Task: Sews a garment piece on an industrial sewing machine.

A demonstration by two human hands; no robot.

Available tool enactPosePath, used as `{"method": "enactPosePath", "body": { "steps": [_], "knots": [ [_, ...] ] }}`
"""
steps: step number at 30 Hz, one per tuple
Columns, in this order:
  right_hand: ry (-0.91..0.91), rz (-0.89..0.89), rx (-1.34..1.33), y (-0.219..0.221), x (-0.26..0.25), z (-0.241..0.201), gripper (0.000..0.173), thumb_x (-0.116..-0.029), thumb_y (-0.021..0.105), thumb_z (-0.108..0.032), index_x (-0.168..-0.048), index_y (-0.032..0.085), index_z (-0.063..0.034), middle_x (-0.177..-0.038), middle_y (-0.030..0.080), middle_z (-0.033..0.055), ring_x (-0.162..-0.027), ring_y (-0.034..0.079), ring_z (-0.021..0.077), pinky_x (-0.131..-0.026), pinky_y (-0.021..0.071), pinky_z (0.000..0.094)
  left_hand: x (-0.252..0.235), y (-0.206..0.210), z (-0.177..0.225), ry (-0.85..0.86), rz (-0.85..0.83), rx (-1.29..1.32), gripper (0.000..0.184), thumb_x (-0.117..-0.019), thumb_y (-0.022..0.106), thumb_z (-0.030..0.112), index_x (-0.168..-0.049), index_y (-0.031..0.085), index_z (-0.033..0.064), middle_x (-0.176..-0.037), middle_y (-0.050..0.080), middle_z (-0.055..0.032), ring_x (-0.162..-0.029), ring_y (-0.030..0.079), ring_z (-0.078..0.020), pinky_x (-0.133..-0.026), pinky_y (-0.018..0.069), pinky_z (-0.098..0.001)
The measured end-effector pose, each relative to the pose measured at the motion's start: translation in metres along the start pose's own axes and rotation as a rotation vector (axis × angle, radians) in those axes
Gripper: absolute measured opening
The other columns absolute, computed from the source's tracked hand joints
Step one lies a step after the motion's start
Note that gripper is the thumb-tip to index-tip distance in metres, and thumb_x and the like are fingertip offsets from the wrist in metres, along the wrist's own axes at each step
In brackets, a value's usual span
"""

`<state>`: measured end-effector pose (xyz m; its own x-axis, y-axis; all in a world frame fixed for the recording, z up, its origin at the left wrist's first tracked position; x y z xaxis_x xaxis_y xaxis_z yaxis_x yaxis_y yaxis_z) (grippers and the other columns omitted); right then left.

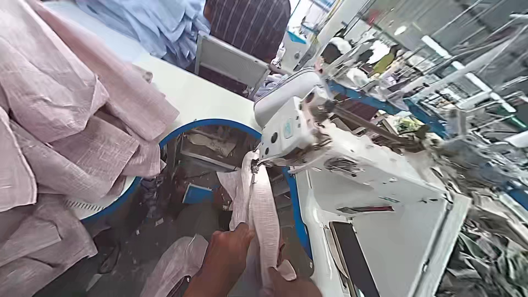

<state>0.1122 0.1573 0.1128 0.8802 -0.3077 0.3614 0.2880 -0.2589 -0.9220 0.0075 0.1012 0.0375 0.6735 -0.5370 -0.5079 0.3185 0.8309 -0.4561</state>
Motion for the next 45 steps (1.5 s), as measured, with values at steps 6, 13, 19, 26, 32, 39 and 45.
{"method": "enactPosePath", "body": {
  "steps": [6, 13, 19, 26, 32, 39, 45],
  "knots": [
    [-0.051, -0.237, 0.065, -0.006, -0.017, -0.005, 0.026, -0.0991, 0.058, -0.017, -0.095, 0.072, 0.0049, -0.077, 0.069, 0.024, -0.078, 0.071, 0.0458, -0.067, 0.0535, 0.0615, 0.022, -0.011, 0.004, -0.143, -0.062, 0.115, 0.03, -0.0948, 0.06, 0.024, -0.071, 0.063, 0.0049, -0.053, 0.053, -0.0047, -0.045, 0.055, -0.017, -0.042, 0.0424, -0.0322],
    [-0.068, -0.248, 0.106, -0.018, -0.026, 0.006, 0.028, -0.0977, 0.06, -0.02, -0.097, 0.071, 0.005, -0.071, 0.068, 0.0222, -0.074, 0.07, 0.0442, -0.068, 0.0518, 0.0604, -0.001, 0.001, 0.005, -0.126, -0.051, 0.035, 0.029, -0.0968, 0.055, 0.027, -0.078, 0.06, 0.0058, -0.048, 0.045, -0.002, -0.039, 0.051, -0.0177, -0.038, 0.0401, -0.0323],
    [-0.283, -0.312, 0.062, -0.007, -0.033, 0.02, 0.028, -0.096, 0.062, -0.02, -0.085, 0.068, 0.0053, -0.074, 0.067, 0.0219, -0.08, 0.069, 0.0422, -0.08, 0.0501, 0.0601, 0.027, -0.016, 0.018, 0.012, -0.071, 0.047, 0.034, -0.0942, 0.058, 0.03, -0.069, 0.059, 0.0071, -0.049, 0.046, -0.0025, -0.042, 0.051, -0.0174, -0.04, 0.0391, -0.0313],
    [-0.429, -0.313, -0.061, -0.008, -0.029, 0.03, 0.026, -0.0926, 0.069, -0.02, -0.082, 0.066, 0.0044, -0.068, 0.062, 0.0201, -0.069, 0.065, 0.0399, -0.066, 0.0479, 0.0586, 0.012, -0.012, 0.015, -0.03, -0.062, 0.024, 0.032, -0.0976, 0.054, 0.029, -0.075, 0.06, 0.007, -0.047, 0.043, -0.0017, -0.039, 0.049, -0.0177, -0.039, 0.0381, -0.0326],
    [-0.27, -0.11, -0.031, 0.002, -0.018, 0.023, 0.016, -0.0962, 0.06, -0.014, -0.091, 0.066, 0.0009, -0.066, 0.063, 0.0177, -0.065, 0.067, 0.0391, -0.06, 0.0498, 0.0562, 0.027, -0.016, 0.017, -0.076, -0.113, 0.045, 0.029, -0.097, 0.053, 0.03, -0.079, 0.062, 0.0095, -0.048, 0.045, -0.0002, -0.04, 0.05, -0.0157, -0.038, 0.0366, -0.0315],
    [-0.108, 0.677, 0.222, -0.015, 0.001, -0.024, 0.013, -0.0867, 0.062, -0.008, -0.082, 0.073, -0.0012, -0.062, 0.064, 0.0094, -0.048, 0.063, 0.0209, -0.041, 0.0481, 0.0327, 0.004, -0.029, 0.024, 0.159, -0.146, -0.087, 0.025, -0.0958, 0.055, 0.021, -0.081, 0.068, 0.0059, -0.047, 0.049, -0.0041, -0.038, 0.054, -0.0216, -0.037, 0.0437, -0.0364],
    [0.014, 0.739, 0.236, -0.002, -0.02, -0.034, 0.017, -0.0864, 0.064, -0.004, -0.095, 0.079, -0.0006, -0.067, 0.067, 0.0099, -0.05, 0.064, 0.0187, -0.042, 0.0484, 0.0283, 0.011, -0.023, 0.02, 0.102, -0.052, -0.064, 0.021, -0.0889, 0.055, 0.015, -0.076, 0.069, 0.0079, -0.046, 0.049, -0.0023, -0.036, 0.051, -0.0175, -0.035, 0.0381, -0.0332]
  ]
}}
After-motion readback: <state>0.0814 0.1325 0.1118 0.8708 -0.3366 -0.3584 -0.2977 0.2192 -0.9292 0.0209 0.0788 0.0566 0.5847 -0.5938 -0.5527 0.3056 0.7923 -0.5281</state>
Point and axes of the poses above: each hand's wrist, its own x-axis away from the middle knuckle, its own y-axis out of the palm, z = x × y, the point moved 7 cm from there along -x, towards the middle knuckle
